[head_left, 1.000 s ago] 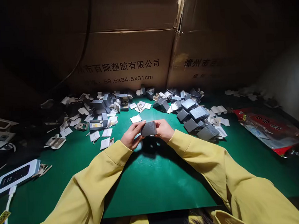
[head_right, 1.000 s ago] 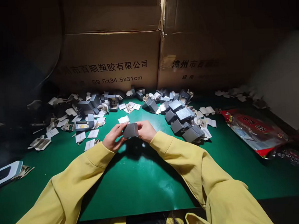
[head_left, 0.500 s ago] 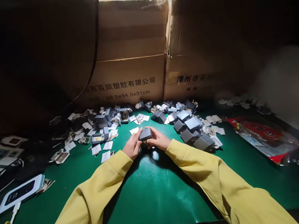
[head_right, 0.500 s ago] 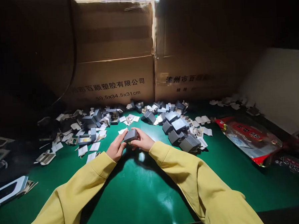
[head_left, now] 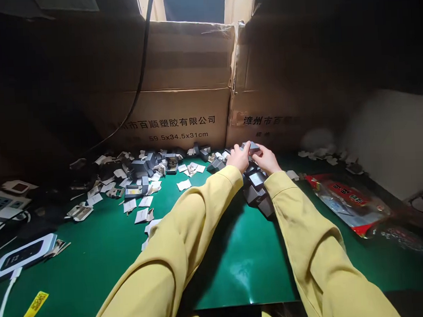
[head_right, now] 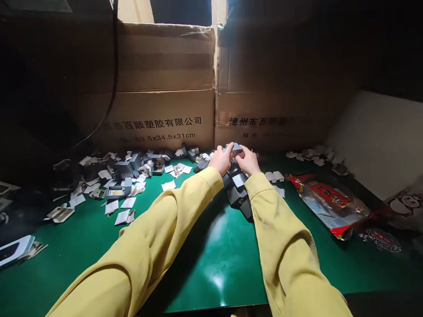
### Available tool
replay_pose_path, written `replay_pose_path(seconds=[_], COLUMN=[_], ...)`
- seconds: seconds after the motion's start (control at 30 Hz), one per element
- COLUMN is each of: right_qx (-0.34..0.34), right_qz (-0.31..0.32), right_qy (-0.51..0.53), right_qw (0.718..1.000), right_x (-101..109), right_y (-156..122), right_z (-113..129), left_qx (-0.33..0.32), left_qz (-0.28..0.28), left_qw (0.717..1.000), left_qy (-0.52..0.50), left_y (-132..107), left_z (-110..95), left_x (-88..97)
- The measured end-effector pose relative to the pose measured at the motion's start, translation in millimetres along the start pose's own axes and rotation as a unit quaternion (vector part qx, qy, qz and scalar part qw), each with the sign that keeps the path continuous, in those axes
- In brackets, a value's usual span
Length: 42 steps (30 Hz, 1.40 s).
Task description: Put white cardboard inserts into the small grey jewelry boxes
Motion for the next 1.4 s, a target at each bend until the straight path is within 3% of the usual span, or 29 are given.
replay_pose_path(seconds=[0.1,0.2,0.27,0.33,0.4,0.47,0.53,0.63,0.73,0.83,0.9,1.0,1.1,1.23,1.3,1.4], right_qx=[-0.068,-0.068,-0.068,-0.062,-0.016,0.084,0.209,0.381,0.485,0.552,0.543,0.484,0.425,0.427,0.438,0.431], right_qz=[0.116,0.173,0.131,0.048,-0.056,-0.136,-0.133,0.062,0.232,0.316,0.330,0.297,0.245,0.196,0.168,0.098], right_qy=[-0.131,-0.178,-0.198,-0.212,-0.200,-0.152,-0.096,-0.073,-0.097,-0.087,-0.072,-0.067,-0.075,-0.078,-0.083,-0.093], right_qw=[0.982,0.966,0.969,0.974,0.978,0.975,0.964,0.920,0.838,0.767,0.769,0.821,0.868,0.879,0.879,0.892], right_x=[-21,-29,-17,3,19,17,-12,-103,-186,-234,-251,-259,-251,-227,-214,-195], right_y=[-4,-7,-4,-2,-8,-28,-63,-142,-226,-268,-259,-213,-170,-153,-152,-140], right_z=[-31,-38,-34,-20,12,60,114,184,217,226,222,202,171,137,126,114], left_qx=[0.035,0.037,0.012,-0.009,-0.022,-0.006,0.015,-0.045,-0.054,0.021,0.077,0.098,0.142,0.200,0.186,0.129], left_qz=[0.076,0.099,0.075,0.051,0.057,0.085,0.090,0.043,-0.100,-0.199,-0.237,-0.222,-0.170,-0.121,-0.161,-0.288], left_qw=[0.995,0.993,0.996,0.997,0.995,0.988,0.982,0.984,0.982,0.975,0.966,0.967,0.971,0.969,0.967,0.948], left_qy=[0.058,0.057,0.055,0.061,0.085,0.128,0.165,0.166,0.152,0.099,0.069,0.072,0.091,0.082,0.062,-0.034], left_y=[6,4,-2,-14,-32,-55,-82,-130,-184,-229,-247,-252,-247,-247,-250,-253], left_z=[6,12,16,26,47,83,128,185,236,279,297,304,311,319,310,275], left_x=[-25.1,-28.4,-14.6,7.2,30.6,56.0,88.9,140.2,190.7,210.8,209.9,194.9,182.4,179.2,187.0,195.4])
Point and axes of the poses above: each hand's wrist, its own y-axis towards the middle knuckle, its own x-axis out of the back of the hand, z = x × y, the point moved 9 cm from there along y, towards the middle knuckle, and after that the axes turned 4 degrees about -y, right-handed, at the moved point
